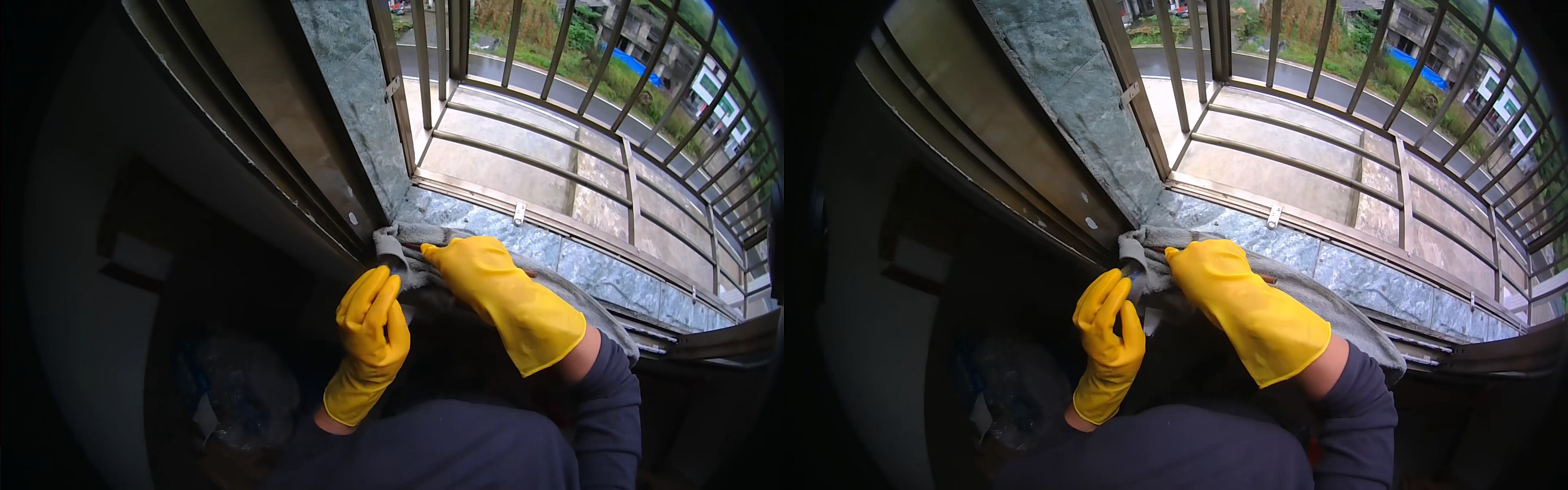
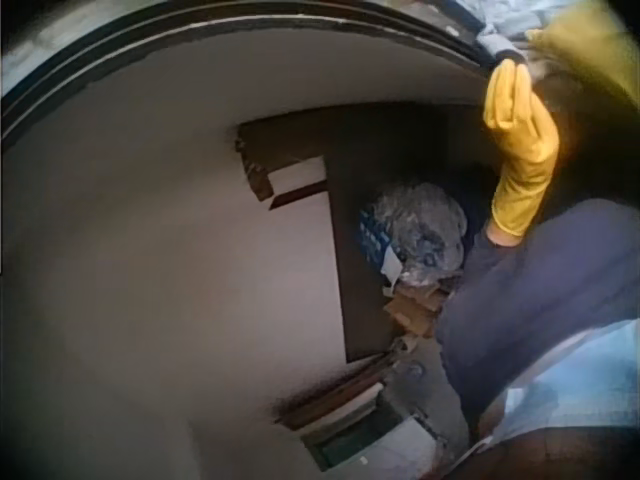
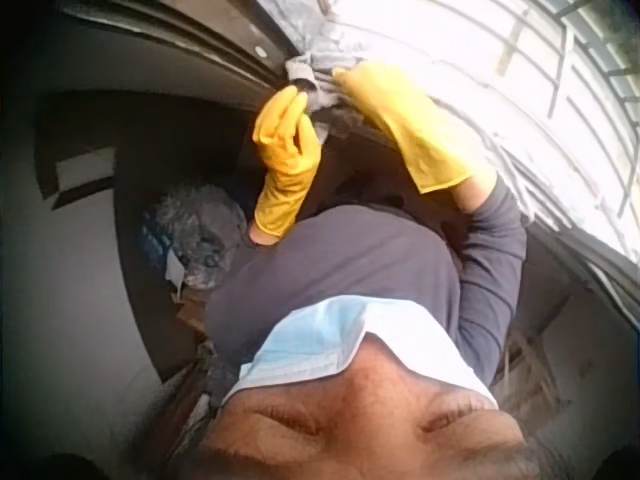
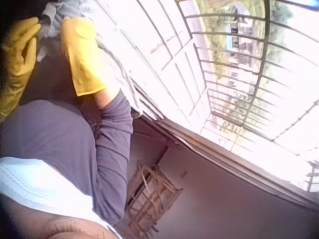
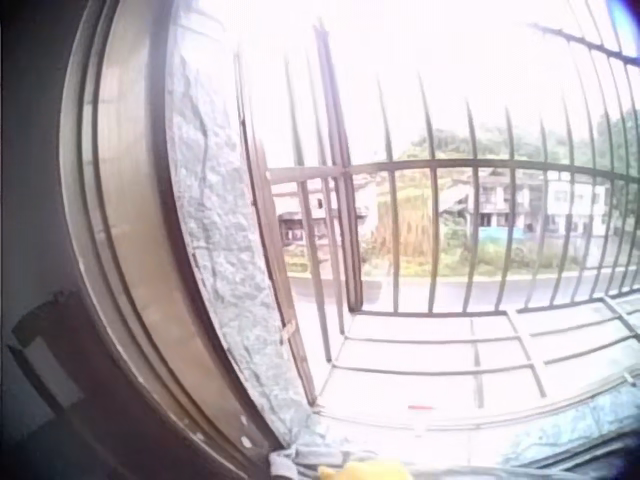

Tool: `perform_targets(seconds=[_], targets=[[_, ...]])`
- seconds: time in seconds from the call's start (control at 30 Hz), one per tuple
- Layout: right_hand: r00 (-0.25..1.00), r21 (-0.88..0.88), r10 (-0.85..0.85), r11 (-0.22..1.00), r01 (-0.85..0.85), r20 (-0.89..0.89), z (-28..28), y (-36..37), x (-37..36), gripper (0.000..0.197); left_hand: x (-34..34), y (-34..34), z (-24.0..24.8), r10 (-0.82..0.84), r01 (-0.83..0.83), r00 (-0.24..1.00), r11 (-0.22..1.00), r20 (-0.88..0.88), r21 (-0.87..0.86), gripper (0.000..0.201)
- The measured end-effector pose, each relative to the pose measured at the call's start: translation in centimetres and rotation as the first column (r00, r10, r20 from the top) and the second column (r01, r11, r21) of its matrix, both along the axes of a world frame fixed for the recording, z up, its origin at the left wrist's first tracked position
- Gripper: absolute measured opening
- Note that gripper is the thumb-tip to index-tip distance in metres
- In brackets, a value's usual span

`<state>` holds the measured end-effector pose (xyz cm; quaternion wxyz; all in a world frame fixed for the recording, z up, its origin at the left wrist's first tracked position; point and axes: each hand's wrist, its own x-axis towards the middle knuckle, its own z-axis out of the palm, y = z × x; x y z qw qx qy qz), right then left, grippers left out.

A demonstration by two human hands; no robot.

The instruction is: The person uses a thin metal tool to scrape debris from the window frame track and then wipes the area with a gray cloth. The person repeats this process along the length of the frame, focusing on the corners and edges.

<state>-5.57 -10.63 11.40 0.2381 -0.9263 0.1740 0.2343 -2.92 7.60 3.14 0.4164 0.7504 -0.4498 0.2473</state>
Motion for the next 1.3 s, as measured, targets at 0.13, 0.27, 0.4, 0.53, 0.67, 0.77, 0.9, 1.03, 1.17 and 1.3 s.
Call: perform_targets(seconds=[0.13,0.27,0.4,0.53,0.67,0.77,0.9,1.03,1.17,1.3], targets=[[0.994,-0.118,0.111,0.987,-0.109,0.012,-2.0,-1.9,-1.8,0.049,1.5,-3.1,1.6,-0.008,0.002,0.999,0.987,0.036,0.161,0.027],[0.996,-0.147,0.048,0.987,-0.058,-0.074,-1.4,-3.3,-4.9,0.046,2.7,-4.8,1.0,0.107,-0.051,0.994,0.69,-0.033,0.722,0.015],[0.992,-0.221,0.126,0.968,-0.117,0.028,-1.4,-3.6,-8.2,0.037,3.2,-6.3,1.1,0.143,0.012,0.98,0.65,-0.138,0.76,0.017],[0.979,-0.29,0.105,0.956,-0.05,0.177,0.0,-5.7,-12.0,0.053,3.5,-6.3,0.8,0.092,0.024,0.988,0.704,-0.125,0.709,0.018],[0.977,-0.356,0.101,0.934,-0.028,0.187,2.4,-7.8,-16.6,0.062,3.6,-6.2,-0.3,0.004,-0.003,1.0,0.694,0.001,0.72,0.018],[0.988,-0.345,0.107,0.936,-0.061,0.115,2.6,-8.0,-17.2,0.059,4.4,-6.1,-0.4,-0.067,0.081,0.997,0.716,-0.047,0.694,0.019],[0.988,-0.314,0.154,0.939,-0.141,0.016,0.9,-7.7,-15.0,0.043,5.9,-5.6,-0.3,-0.201,0.238,0.971,0.786,-0.129,0.57,0.02],[0.987,-0.208,0.157,0.965,-0.158,-0.02,0.1,-7.7,-12.2,0.038,5.7,-5.5,-0.9,-0.129,0.212,0.973,0.83,-0.193,0.515,0.023],[0.984,-0.069,0.178,0.982,-0.178,-0.013,0.7,-7.2,-8.1,0.041,5.5,-5.4,-1.7,-0.083,0.198,0.964,0.858,-0.253,0.474,0.024],[0.985,-0.045,0.173,0.984,-0.172,0.015,-1.3,-5.5,-5.2,0.042,5.4,-5.6,-2.5,-0.037,0.175,0.95,0.885,-0.309,0.431,0.026]])
